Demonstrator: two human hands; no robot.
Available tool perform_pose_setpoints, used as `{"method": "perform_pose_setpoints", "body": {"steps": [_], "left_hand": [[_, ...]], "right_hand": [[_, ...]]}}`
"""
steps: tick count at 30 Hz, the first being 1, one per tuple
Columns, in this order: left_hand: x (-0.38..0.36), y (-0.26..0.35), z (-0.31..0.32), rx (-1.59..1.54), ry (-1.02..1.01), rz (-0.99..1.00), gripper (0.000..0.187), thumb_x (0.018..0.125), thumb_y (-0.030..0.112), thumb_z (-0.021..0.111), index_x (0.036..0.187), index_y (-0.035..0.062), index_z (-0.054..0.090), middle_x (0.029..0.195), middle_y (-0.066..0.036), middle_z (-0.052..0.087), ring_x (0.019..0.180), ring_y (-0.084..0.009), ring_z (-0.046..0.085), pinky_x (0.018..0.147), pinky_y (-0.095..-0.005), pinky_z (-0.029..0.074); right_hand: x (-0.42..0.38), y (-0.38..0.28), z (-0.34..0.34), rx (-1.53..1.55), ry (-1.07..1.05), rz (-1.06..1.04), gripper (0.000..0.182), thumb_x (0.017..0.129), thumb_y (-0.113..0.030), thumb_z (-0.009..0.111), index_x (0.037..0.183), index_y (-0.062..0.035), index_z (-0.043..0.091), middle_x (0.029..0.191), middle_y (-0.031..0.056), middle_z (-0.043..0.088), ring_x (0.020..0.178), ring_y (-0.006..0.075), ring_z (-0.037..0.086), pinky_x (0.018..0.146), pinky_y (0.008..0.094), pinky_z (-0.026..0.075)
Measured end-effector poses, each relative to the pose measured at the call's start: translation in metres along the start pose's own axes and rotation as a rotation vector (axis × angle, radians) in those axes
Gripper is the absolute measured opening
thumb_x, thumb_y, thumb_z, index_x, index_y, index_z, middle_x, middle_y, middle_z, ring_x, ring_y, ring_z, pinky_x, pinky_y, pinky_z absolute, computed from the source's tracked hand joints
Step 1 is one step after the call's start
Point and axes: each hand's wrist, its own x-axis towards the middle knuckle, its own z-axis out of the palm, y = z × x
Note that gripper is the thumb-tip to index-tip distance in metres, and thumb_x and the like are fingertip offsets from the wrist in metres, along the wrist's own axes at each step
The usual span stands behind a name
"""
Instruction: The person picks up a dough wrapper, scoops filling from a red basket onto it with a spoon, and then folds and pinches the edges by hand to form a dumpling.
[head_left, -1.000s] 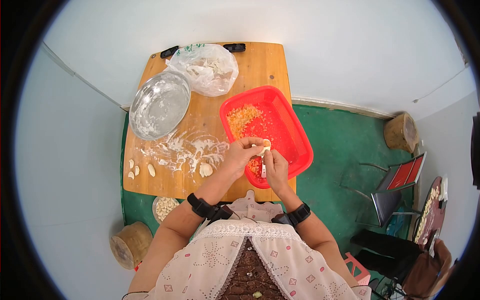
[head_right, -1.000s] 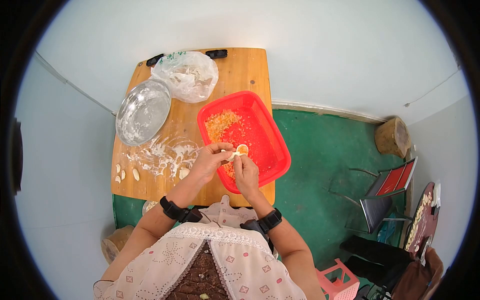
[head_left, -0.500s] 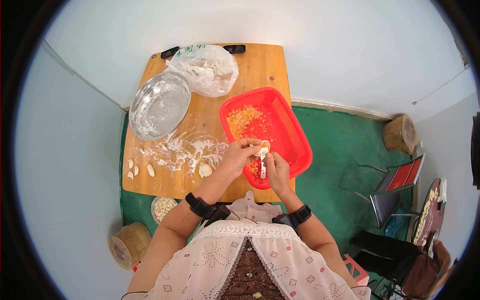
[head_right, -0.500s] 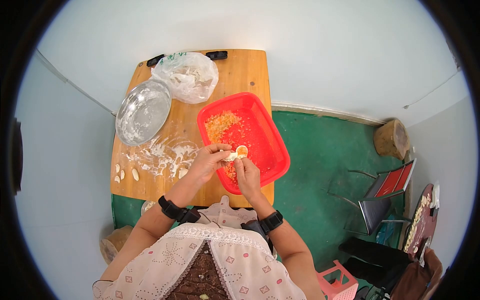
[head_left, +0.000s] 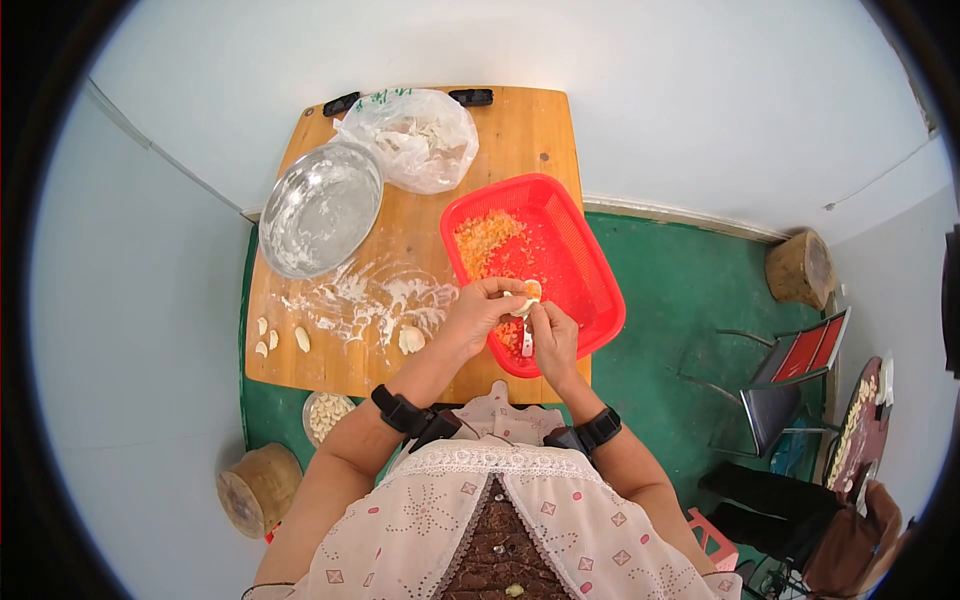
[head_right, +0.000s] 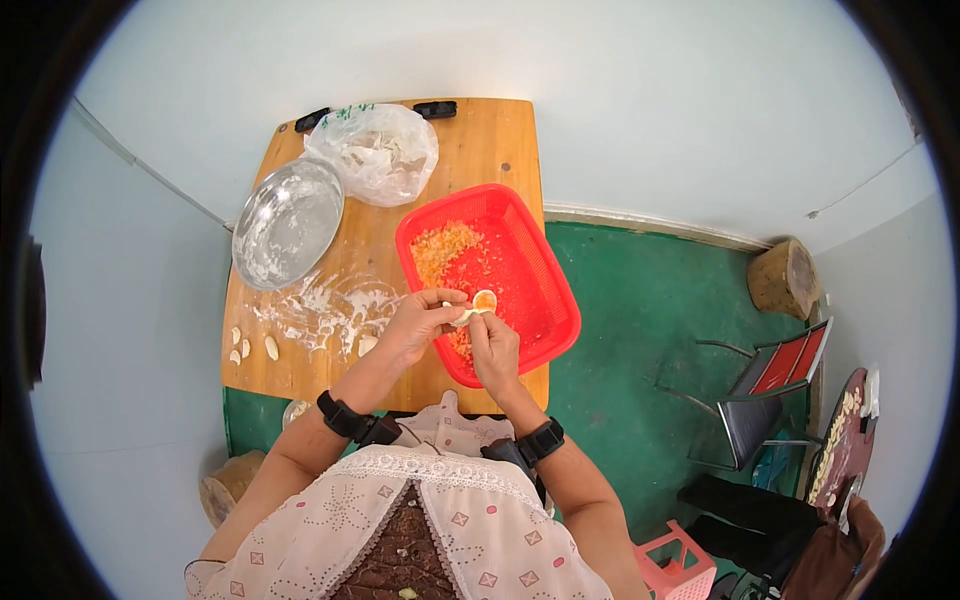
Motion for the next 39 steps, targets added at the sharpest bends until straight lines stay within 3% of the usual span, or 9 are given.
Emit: {"method": "perform_pose_setpoints", "body": {"steps": [14,20,26,39], "left_hand": [[0.003,0.0,0.001,-0.035,0.034,-0.027,0.02,0.077,0.005,0.057,0.096,0.0005,0.054,0.089,-0.009,0.059,0.078,-0.0145,0.057,0.067,-0.0258,0.047],[0.002,0.004,0.002,-0.048,0.034,-0.028,0.021,0.076,0.005,0.058,0.096,0.0007,0.055,0.088,-0.008,0.059,0.077,-0.014,0.056,0.066,-0.0249,0.047],[0.003,0.002,0.0,-0.014,0.019,-0.037,0.02,0.076,0.006,0.059,0.095,0.0014,0.055,0.086,-0.007,0.059,0.076,-0.0131,0.056,0.066,-0.0242,0.046],[0.005,0.001,-0.002,0.164,-0.066,0.033,0.025,0.073,0.0,0.059,0.097,0.0007,0.053,0.09,-0.008,0.058,0.079,-0.0135,0.056,0.069,-0.0254,0.047]], "right_hand": [[-0.002,0.012,-0.008,0.187,0.01,0.127,0.036,0.088,-0.026,0.042,0.062,-0.0021,0.049,0.052,0.0004,0.044,0.047,0.0051,0.04,0.043,0.0223,0.032],[-0.003,0.009,-0.008,-0.024,-0.058,0.008,0.03,0.087,-0.022,0.044,0.067,-0.0005,0.047,0.054,0.0024,0.042,0.05,0.0077,0.037,0.044,0.0253,0.032],[0.0,0.012,-0.005,-0.033,-0.042,-0.027,0.026,0.086,-0.018,0.047,0.067,0.0001,0.046,0.054,0.0045,0.04,0.051,0.0084,0.036,0.045,0.0271,0.032],[0.001,0.009,-0.007,0.078,-0.056,0.068,0.023,0.083,-0.013,0.044,0.065,0.0005,0.048,0.053,0.0018,0.043,0.05,0.007,0.039,0.045,0.0248,0.032]]}}
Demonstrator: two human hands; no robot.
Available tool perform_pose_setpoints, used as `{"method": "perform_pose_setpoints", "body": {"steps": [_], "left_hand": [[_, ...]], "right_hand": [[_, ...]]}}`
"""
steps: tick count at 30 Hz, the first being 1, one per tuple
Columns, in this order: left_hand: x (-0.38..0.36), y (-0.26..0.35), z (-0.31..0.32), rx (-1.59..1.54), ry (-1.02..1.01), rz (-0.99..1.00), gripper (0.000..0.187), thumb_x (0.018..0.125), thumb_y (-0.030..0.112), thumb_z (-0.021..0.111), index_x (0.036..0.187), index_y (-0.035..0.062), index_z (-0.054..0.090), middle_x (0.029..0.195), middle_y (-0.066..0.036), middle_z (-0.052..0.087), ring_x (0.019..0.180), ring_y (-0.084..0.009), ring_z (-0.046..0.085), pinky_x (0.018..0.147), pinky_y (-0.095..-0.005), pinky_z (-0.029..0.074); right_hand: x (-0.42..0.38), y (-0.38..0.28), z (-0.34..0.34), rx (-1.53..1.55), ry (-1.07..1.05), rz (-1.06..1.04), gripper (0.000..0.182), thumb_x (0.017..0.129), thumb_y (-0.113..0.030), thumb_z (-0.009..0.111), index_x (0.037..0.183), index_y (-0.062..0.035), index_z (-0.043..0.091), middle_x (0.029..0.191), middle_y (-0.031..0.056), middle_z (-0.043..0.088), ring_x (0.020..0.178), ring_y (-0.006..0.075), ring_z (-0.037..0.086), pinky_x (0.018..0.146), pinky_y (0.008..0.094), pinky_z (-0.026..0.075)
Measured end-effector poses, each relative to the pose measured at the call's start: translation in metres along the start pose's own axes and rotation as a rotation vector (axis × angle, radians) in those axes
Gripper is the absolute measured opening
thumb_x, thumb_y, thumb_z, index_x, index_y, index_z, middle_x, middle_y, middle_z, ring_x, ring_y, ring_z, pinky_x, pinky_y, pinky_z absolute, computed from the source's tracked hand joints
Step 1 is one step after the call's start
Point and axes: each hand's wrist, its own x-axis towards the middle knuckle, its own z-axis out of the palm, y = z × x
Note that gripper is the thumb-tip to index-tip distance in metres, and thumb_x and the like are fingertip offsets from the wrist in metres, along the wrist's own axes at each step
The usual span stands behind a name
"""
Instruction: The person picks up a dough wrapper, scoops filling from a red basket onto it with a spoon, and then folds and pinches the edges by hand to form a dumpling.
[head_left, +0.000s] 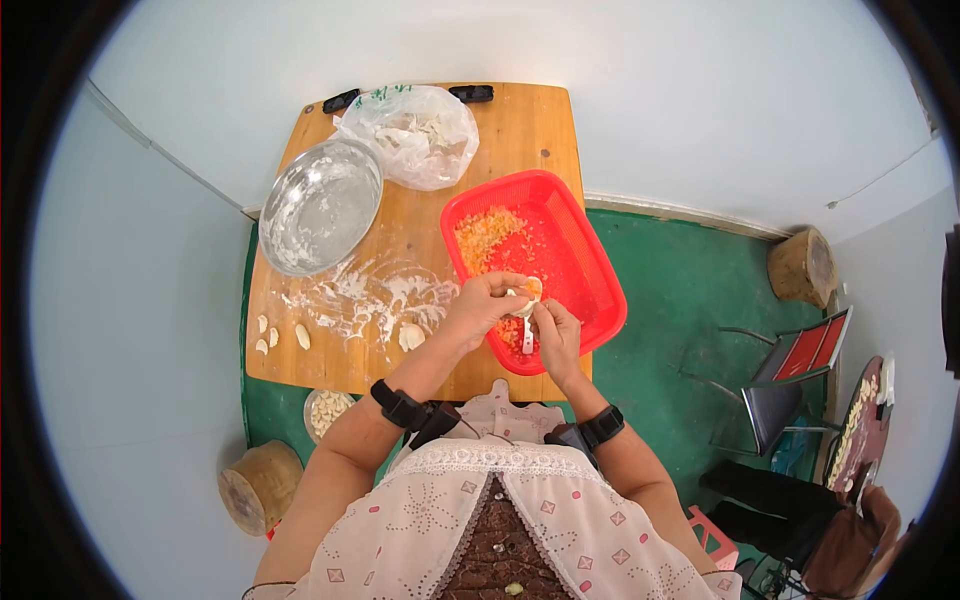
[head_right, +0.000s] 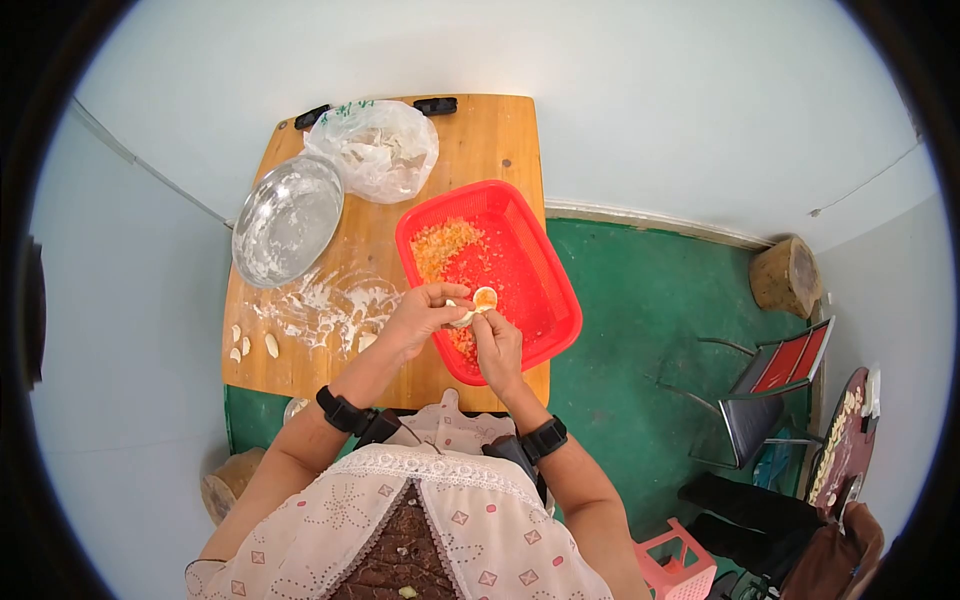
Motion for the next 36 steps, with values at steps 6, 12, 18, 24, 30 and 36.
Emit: {"method": "perform_pose_setpoints", "body": {"steps": [6,12,18,24,30,36], "left_hand": [[0.001,-0.001,0.003,-0.234,0.04,-0.046,0.03,0.074,-0.002,0.056,0.103,-0.0007,0.049,0.093,-0.011,0.057,0.083,-0.0173,0.056,0.072,-0.0297,0.048],[0.005,0.001,-0.001,-0.26,0.088,-0.05,0.031,0.074,-0.003,0.055,0.104,-0.0003,0.048,0.092,-0.011,0.057,0.084,-0.0182,0.057,0.073,-0.03,0.048],[0.007,-0.002,-0.004,-0.235,0.052,-0.062,0.031,0.073,-0.003,0.056,0.104,-0.0001,0.048,0.092,-0.011,0.057,0.081,-0.0168,0.057,0.071,-0.028,0.048],[0.004,0.005,0.0,-0.116,0.024,-0.058,0.033,0.073,-0.003,0.056,0.104,-0.0006,0.049,0.091,-0.01,0.058,0.079,-0.0149,0.056,0.07,-0.0244,0.047],[0.003,0.003,0.0,-0.011,-0.009,0.028,0.033,0.073,-0.004,0.055,0.105,-0.0009,0.048,0.092,-0.009,0.058,0.081,-0.0135,0.056,0.071,-0.0231,0.047],[0.003,0.003,0.002,-0.166,0.04,-0.024,0.031,0.074,-0.003,0.054,0.105,-0.0008,0.048,0.093,-0.011,0.057,0.083,-0.0169,0.057,0.073,-0.0275,0.048]], "right_hand": [[0.0,-0.002,0.002,0.013,0.022,-0.047,0.027,0.085,-0.017,0.045,0.064,0.0,0.048,0.052,0.0007,0.043,0.048,0.0059,0.038,0.043,0.0239,0.031],[-0.002,0.006,0.0,0.116,-0.014,0.043,0.031,0.087,-0.023,0.045,0.066,-0.0008,0.049,0.052,-0.0003,0.042,0.048,0.0049,0.038,0.042,0.0228,0.031],[0.001,0.004,-0.001,-0.048,-0.005,-0.008,0.03,0.086,-0.023,0.046,0.068,-0.0002,0.049,0.053,0.0019,0.043,0.048,0.0067,0.038,0.044,0.0244,0.032],[0.003,-0.001,0.0,-0.119,-0.003,-0.079,0.029,0.086,-0.022,0.046,0.069,0.0008,0.05,0.054,0.0047,0.043,0.051,0.0093,0.04,0.046,0.027,0.034],[0.003,-0.001,0.001,-0.069,-0.013,-0.032,0.024,0.084,-0.017,0.045,0.068,0.0012,0.049,0.054,0.0053,0.043,0.051,0.0093,0.04,0.046,0.0272,0.034],[0.004,-0.002,0.001,-0.075,0.014,-0.041,0.024,0.084,-0.015,0.045,0.067,0.0012,0.047,0.053,0.0048,0.042,0.05,0.0084,0.039,0.045,0.0265,0.033]]}}
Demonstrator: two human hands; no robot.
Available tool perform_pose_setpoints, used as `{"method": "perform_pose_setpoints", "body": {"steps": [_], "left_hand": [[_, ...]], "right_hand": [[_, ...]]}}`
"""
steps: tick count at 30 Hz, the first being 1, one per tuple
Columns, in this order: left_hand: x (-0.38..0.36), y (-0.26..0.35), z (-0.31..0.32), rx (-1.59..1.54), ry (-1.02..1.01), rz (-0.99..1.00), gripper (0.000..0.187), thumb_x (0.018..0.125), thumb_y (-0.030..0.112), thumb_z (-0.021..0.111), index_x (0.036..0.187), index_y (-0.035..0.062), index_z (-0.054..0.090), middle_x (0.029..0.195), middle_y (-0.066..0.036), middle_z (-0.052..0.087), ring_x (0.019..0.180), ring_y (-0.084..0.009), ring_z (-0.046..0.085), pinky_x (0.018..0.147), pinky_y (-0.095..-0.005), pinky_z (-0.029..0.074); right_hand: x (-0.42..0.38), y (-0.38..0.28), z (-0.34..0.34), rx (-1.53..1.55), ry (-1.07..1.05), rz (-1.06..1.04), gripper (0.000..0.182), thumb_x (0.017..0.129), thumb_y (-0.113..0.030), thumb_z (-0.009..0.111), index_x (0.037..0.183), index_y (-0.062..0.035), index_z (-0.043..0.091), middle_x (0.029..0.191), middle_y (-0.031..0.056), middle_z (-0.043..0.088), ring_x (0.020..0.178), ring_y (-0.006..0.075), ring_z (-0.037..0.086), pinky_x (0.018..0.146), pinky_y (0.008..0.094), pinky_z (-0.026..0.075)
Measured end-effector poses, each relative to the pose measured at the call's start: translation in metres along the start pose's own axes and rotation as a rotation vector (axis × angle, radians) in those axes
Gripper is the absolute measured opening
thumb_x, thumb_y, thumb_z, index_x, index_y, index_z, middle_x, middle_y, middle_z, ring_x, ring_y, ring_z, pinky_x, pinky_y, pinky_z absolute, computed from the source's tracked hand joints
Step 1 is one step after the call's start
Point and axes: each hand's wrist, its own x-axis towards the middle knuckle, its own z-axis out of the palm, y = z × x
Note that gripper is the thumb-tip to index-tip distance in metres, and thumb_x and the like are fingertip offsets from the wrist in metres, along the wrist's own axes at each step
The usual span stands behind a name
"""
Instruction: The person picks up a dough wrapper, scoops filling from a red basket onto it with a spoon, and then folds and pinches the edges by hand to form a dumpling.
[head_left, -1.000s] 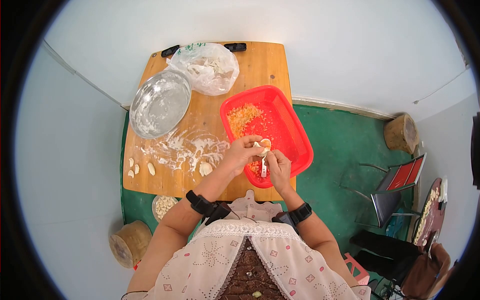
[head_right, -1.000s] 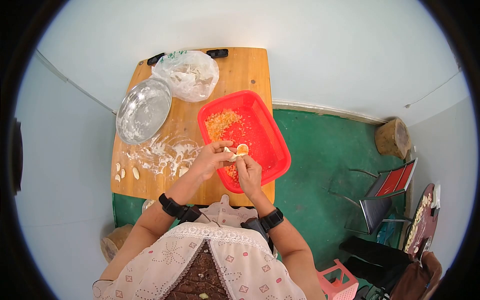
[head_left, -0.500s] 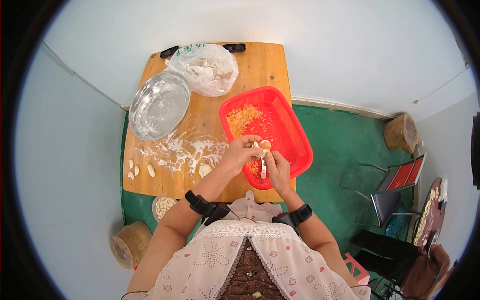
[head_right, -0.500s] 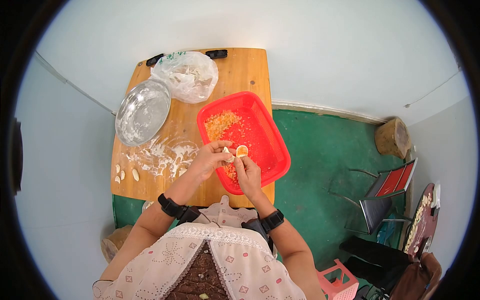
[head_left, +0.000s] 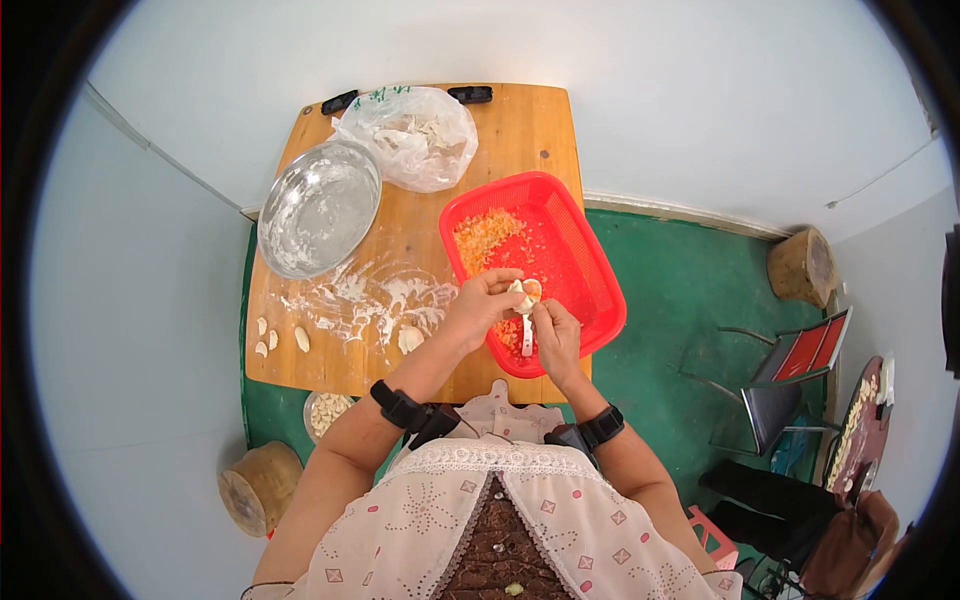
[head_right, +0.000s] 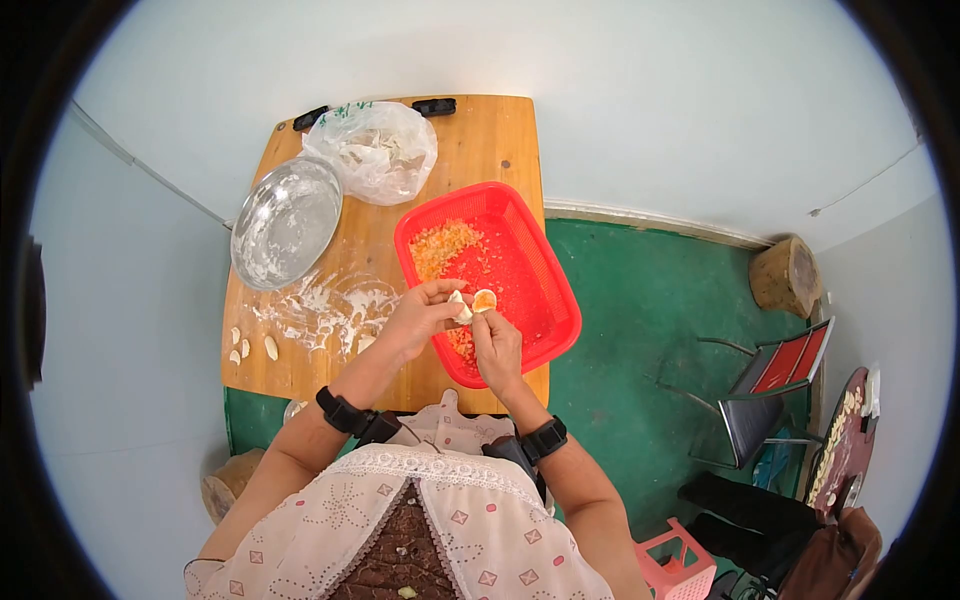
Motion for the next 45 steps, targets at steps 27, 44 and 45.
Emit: {"method": "perform_pose_setpoints", "body": {"steps": [27,44,45], "left_hand": [[-0.002,0.0015,-0.0028,0.033,0.016,-0.055,0.023,0.075,0.0,0.057,0.098,0.0002,0.053,0.091,-0.007,0.056,0.081,-0.0156,0.056,0.071,-0.028,0.049],[-0.0025,-0.0024,-0.005,0.002,0.084,-0.078,0.015,0.08,0.008,0.052,0.093,0.0007,0.052,0.09,-0.01,0.057,0.081,-0.0185,0.058,0.071,-0.0304,0.05],[-0.001,-0.0041,-0.0069,-0.022,0.094,-0.077,0.015,0.08,0.008,0.052,0.093,0.0006,0.052,0.09,-0.01,0.057,0.081,-0.0186,0.058,0.071,-0.0305,0.05]], "right_hand": [[-0.004,-0.0012,-0.0022,-0.033,-0.054,-0.041,0.025,0.085,-0.017,0.046,0.068,0.0007,0.048,0.054,0.007,0.045,0.05,0.0116,0.043,0.046,0.0277,0.035],[-0.006,0.0048,-0.0028,0.082,-0.006,0.056,0.033,0.089,-0.025,0.038,0.07,-0.0009,0.049,0.053,0.0027,0.044,0.047,0.0075,0.042,0.043,0.024,0.033],[-0.0059,0.0034,-0.0028,0.064,-0.001,0.08,0.031,0.088,-0.025,0.04,0.071,-0.0006,0.05,0.054,0.0032,0.045,0.048,0.008,0.043,0.044,0.024,0.034]]}}
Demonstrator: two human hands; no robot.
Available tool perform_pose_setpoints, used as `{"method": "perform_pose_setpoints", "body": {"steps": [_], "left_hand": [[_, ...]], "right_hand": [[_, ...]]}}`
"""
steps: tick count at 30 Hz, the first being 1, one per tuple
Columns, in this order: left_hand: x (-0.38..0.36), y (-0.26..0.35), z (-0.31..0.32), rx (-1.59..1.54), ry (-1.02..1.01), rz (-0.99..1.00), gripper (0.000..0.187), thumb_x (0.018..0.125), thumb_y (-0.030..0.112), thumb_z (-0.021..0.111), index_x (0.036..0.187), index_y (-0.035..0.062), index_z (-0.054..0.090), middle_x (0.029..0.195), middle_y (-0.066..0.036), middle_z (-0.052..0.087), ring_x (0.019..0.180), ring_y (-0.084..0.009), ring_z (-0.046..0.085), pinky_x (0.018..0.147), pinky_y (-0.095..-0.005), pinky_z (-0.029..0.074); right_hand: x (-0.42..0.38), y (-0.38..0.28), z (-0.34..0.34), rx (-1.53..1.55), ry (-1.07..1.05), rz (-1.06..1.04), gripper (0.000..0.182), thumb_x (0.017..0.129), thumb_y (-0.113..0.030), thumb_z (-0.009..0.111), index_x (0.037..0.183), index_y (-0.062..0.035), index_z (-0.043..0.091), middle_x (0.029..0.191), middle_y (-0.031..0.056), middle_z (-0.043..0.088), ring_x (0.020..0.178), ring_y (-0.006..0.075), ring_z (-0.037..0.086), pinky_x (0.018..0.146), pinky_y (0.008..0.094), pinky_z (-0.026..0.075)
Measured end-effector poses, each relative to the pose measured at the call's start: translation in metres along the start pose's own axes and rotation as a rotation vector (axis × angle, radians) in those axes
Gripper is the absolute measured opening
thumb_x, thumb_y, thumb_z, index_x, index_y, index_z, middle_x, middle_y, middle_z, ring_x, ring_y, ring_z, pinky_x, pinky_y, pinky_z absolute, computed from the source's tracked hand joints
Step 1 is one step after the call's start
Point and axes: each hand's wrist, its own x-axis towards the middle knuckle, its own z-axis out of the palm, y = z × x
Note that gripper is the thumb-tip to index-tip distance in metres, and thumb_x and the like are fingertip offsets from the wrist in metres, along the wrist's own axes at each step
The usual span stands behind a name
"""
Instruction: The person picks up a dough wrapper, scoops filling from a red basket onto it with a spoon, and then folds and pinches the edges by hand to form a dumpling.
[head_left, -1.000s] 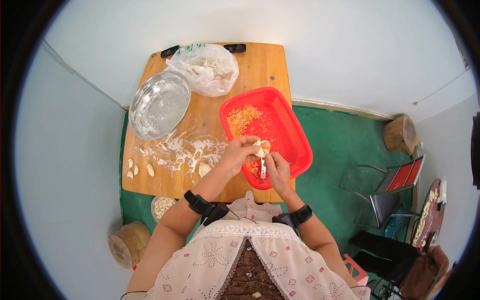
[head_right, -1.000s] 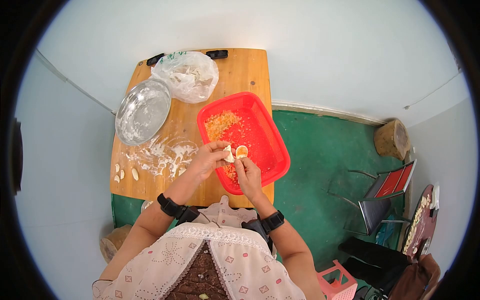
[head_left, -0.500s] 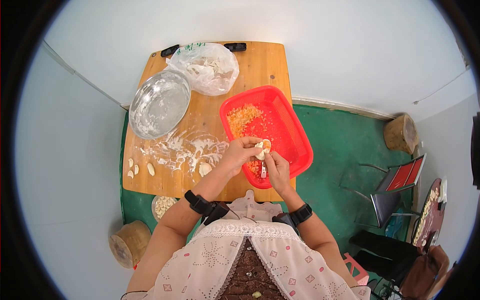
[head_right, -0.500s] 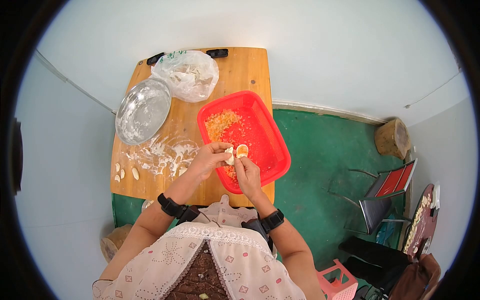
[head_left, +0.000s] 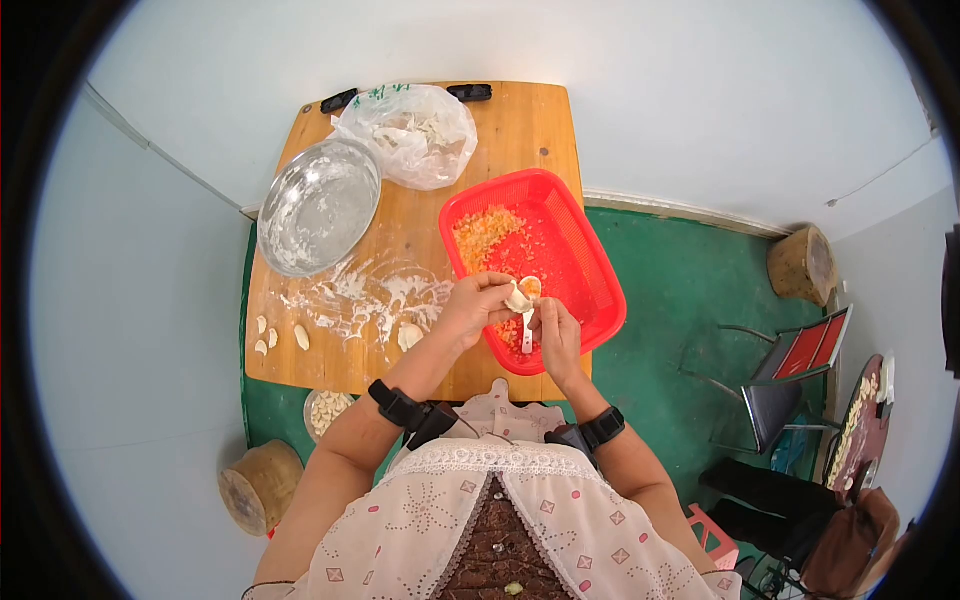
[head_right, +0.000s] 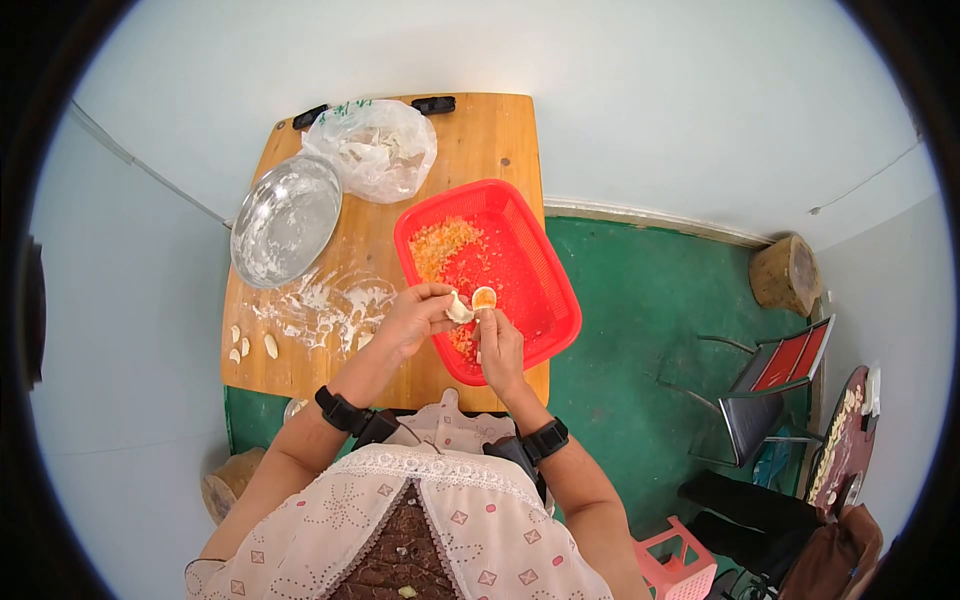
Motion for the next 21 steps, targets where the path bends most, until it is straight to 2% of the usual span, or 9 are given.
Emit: {"method": "perform_pose_setpoints", "body": {"steps": [2,5,8,21], "left_hand": [[0.004,-0.003,-0.003,-0.061,0.0,0.011,0.014,0.08,0.007,0.053,0.092,0.0003,0.051,0.09,-0.01,0.056,0.081,-0.019,0.058,0.072,-0.031,0.05],[0.008,-0.01,-0.007,-0.131,0.0,0.046,0.013,0.079,0.006,0.053,0.091,-0.0002,0.051,0.09,-0.011,0.056,0.082,-0.0197,0.058,0.073,-0.0319,0.05],[0.008,-0.015,-0.005,-0.133,0.036,0.07,0.013,0.079,0.005,0.053,0.09,-0.0009,0.051,0.091,-0.012,0.056,0.082,-0.0207,0.058,0.074,-0.033,0.05],[0.003,-0.013,-0.01,-0.083,-0.022,-0.008,0.018,0.079,0.005,0.053,0.094,-0.0058,0.054,0.091,-0.016,0.058,0.083,-0.0228,0.059,0.075,-0.0344,0.05]], "right_hand": [[0.0,-0.004,0.001,-0.035,0.012,0.047,0.028,0.087,-0.024,0.045,0.074,0.0,0.052,0.057,0.004,0.047,0.051,0.0089,0.045,0.046,0.024,0.036],[0.003,-0.002,0.009,-0.118,0.06,-0.154,0.023,0.082,-0.021,0.053,0.077,0.0008,0.054,0.062,0.0055,0.051,0.057,0.0103,0.048,0.05,0.0242,0.038],[0.006,-0.002,0.01,-0.156,0.06,-0.081,0.019,0.076,-0.017,0.06,0.079,0.0012,0.055,0.066,0.0061,0.053,0.061,0.0113,0.049,0.053,0.0247,0.04],[0.013,0.003,0.011,-0.051,0.068,-0.085,0.014,0.073,-0.009,0.062,0.081,0.0021,0.057,0.07,0.0049,0.055,0.062,0.0096,0.05,0.056,0.0229,0.041]]}}
